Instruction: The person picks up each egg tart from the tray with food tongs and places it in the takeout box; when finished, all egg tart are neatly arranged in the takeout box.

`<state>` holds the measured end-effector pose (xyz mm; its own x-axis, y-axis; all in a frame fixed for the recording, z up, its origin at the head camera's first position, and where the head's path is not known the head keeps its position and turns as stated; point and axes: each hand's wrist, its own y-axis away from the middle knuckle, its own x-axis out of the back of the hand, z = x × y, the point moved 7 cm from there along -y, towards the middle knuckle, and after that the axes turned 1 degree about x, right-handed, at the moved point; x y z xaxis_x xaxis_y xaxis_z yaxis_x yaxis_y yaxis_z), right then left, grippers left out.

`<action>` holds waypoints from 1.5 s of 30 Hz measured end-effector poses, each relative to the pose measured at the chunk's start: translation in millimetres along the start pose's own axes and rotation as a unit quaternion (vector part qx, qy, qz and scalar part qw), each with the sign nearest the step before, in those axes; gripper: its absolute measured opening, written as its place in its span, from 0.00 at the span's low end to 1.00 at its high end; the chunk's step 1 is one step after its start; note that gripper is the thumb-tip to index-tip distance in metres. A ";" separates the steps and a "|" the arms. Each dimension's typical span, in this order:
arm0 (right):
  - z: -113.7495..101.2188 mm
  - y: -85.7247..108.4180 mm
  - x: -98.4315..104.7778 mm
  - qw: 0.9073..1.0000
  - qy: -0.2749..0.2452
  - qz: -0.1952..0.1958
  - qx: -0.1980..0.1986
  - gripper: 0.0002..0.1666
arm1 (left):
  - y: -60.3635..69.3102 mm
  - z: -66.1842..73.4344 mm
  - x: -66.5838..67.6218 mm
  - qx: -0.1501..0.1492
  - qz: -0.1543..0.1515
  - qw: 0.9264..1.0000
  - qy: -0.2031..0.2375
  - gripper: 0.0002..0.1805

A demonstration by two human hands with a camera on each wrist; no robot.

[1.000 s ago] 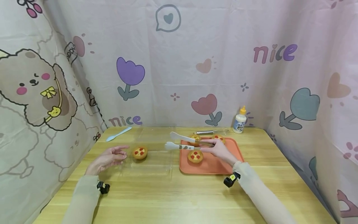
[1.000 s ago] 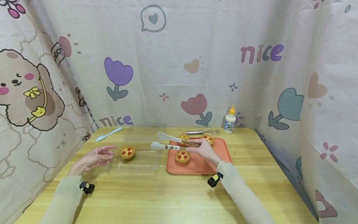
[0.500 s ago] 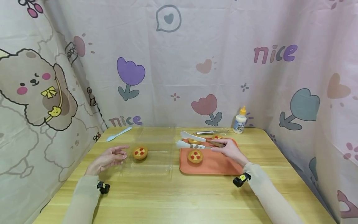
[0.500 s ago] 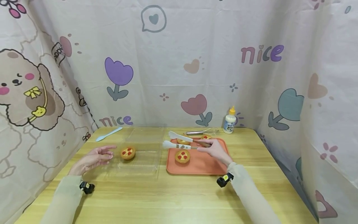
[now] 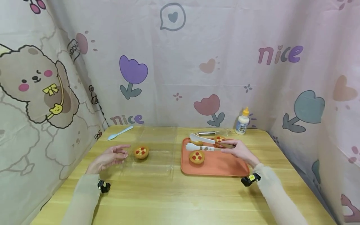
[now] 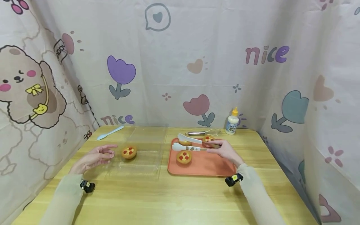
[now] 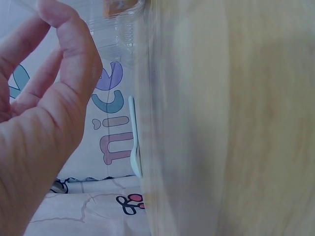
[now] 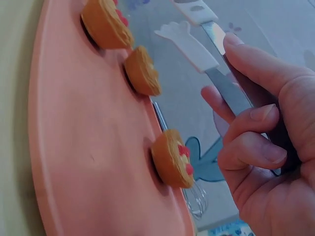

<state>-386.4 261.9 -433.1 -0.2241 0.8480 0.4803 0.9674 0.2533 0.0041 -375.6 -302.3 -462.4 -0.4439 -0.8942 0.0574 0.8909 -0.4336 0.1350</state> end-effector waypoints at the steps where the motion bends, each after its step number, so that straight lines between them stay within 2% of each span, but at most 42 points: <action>1: 0.5 1.0 1.7 1.000 0.001 -0.003 0.001 0.36 | -0.8 1.0 0.4 0.000 0.001 1.000 0.000 0.34; 5: 2.1 3.8 6.0 0.999 0.001 -0.028 0.015 0.36 | -0.9 1.8 0.9 0.004 -0.002 1.000 0.000 0.35; 9: 5.9 6.9 11.3 0.999 0.007 -0.035 0.014 0.36 | 0.7 -0.1 1.1 0.001 -0.004 1.000 0.005 0.33; 17: 14.2 14.5 18.1 0.998 0.029 -0.053 0.006 0.35 | 1.0 -1.8 -0.5 -0.009 -0.012 1.000 0.008 0.26; 27: 14.2 15.6 18.0 0.996 0.055 -0.065 0.027 0.32 | 0.1 1.0 0.5 -0.007 -0.008 1.000 -0.002 0.26; 37: 11.2 16.1 16.8 0.994 0.071 -0.072 0.038 0.31 | 0.0 6.7 -1.4 -0.002 -0.002 1.000 -0.012 0.34; 45: 9.7 16.9 13.7 0.994 0.053 -0.088 0.050 0.28 | 1.5 6.6 -2.0 0.002 -0.003 1.000 -0.003 0.29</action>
<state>-374.2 282.4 -434.9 -0.3692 0.7344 0.5696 0.8971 0.4417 0.0119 -374.0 -300.4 -455.8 -0.4506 -0.8905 0.0631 0.8875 -0.4393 0.1392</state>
